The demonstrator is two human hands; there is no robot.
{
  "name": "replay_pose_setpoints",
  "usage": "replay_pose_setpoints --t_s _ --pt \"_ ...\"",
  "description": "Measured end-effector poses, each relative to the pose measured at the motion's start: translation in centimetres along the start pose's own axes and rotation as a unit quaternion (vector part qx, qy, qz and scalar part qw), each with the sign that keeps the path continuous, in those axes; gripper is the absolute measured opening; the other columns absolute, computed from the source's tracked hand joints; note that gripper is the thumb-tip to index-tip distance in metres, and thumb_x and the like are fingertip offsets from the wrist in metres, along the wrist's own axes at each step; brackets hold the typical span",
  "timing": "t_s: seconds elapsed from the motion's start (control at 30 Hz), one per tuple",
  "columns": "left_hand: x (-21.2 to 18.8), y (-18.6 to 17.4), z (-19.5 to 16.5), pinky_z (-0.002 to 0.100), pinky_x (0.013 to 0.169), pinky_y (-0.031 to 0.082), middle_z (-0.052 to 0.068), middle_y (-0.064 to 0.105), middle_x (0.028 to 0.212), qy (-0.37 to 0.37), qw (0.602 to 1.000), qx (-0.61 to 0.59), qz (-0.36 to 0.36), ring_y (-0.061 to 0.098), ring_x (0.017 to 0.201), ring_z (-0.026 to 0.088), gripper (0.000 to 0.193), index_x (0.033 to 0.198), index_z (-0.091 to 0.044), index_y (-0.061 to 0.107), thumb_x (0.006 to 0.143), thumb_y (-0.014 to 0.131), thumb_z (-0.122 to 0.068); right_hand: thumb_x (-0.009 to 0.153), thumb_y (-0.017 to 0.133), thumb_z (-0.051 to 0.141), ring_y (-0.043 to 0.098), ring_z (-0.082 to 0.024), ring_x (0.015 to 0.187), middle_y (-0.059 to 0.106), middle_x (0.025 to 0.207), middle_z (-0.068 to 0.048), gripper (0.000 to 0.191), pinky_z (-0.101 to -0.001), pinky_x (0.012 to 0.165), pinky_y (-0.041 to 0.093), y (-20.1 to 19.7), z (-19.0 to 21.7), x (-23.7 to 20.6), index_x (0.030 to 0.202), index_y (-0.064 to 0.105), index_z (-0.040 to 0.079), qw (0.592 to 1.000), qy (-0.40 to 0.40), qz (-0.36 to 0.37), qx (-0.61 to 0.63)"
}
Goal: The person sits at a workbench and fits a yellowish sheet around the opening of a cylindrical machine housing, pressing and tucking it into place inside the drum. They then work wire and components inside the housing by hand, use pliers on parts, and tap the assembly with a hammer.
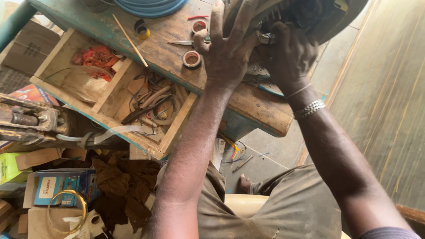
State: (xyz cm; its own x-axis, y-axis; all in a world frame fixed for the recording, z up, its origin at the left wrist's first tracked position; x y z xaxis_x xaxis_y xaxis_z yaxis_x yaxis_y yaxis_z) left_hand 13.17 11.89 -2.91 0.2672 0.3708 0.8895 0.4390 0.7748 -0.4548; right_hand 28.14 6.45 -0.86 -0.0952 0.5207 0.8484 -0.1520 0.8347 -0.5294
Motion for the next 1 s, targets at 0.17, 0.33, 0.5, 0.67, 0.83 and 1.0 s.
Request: replay_pose_setpoints --t_s 0.17,0.33,0.5,0.67,0.83,1.0 --pt "0.1 -1.0 0.1 0.062 0.117 0.014 -0.017 0.018 0.170 0.006 0.999 -0.032 0.023 0.022 0.155 0.031 0.022 0.110 -0.035 0.073 0.108 0.062 -0.016 0.100 0.075 0.026 0.065 -0.020 0.104 0.065 0.107 0.001 0.022 -0.0400 0.091 0.042 -0.2 0.6 -1.3 0.113 0.059 0.016 0.994 0.067 0.017 0.088" --pt "0.0 -1.9 0.2 0.077 0.115 0.019 -0.015 0.020 0.169 -0.023 0.988 -0.049 0.144 0.026 0.153 0.038 0.022 0.083 -0.029 0.070 0.103 0.069 -0.021 0.093 0.077 0.022 0.053 -0.025 0.111 0.063 0.106 -0.007 0.035 -0.0440 0.099 0.040 -4.1 2.0 -3.8 0.124 0.061 0.018 0.994 0.064 0.043 0.073" --pt "-0.4 -3.5 0.3 0.075 0.114 0.026 -0.014 0.013 0.173 0.004 0.993 -0.002 0.119 0.016 0.159 0.041 0.023 0.085 -0.027 0.068 0.104 0.073 -0.016 0.075 0.064 0.012 0.060 -0.023 0.083 0.065 0.084 -0.004 0.073 -0.0421 0.073 0.042 -4.2 2.9 -2.7 0.146 0.057 0.025 0.973 0.068 0.214 0.056" --pt "-1.1 -2.9 0.2 0.072 0.112 0.028 -0.013 0.014 0.173 -0.004 0.993 -0.008 0.118 0.016 0.158 0.040 0.014 0.093 -0.028 0.070 0.101 0.076 -0.018 0.070 0.063 0.009 0.048 -0.023 0.038 0.051 0.046 -0.004 0.092 -0.0414 0.043 0.036 -2.9 2.9 -1.7 0.159 0.046 0.024 0.947 0.097 0.303 0.031" --pt "-1.2 -1.9 0.3 0.071 0.112 0.028 -0.013 0.014 0.174 -0.009 0.994 -0.012 0.105 0.014 0.158 0.037 0.015 0.096 -0.032 0.071 0.103 0.075 -0.019 0.068 0.064 0.012 0.056 -0.025 0.051 0.056 0.057 -0.006 0.082 -0.0409 0.045 0.038 -1.4 2.1 -1.2 0.148 0.049 0.021 0.938 0.101 0.322 0.077" --pt "-0.8 -3.1 0.3 0.071 0.112 0.027 -0.012 0.010 0.174 0.000 0.993 0.000 0.115 0.007 0.159 0.038 0.015 0.096 -0.030 0.069 0.105 0.073 -0.020 0.076 0.064 0.014 0.056 -0.026 0.046 0.057 0.054 -0.007 0.084 -0.0441 0.042 0.038 -1.0 1.7 -1.6 0.156 0.038 0.019 0.910 0.132 0.383 0.084"
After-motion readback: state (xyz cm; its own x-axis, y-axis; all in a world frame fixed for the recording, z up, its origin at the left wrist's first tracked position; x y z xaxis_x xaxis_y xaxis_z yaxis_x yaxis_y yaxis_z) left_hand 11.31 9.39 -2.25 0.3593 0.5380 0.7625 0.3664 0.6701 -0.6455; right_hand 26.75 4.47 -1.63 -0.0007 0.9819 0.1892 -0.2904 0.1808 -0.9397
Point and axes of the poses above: each hand's wrist, its own x-axis towards the middle knuckle, its own y-axis out of the palm, z = x × y, the point moved 4 cm from there along x, towards the middle knuckle
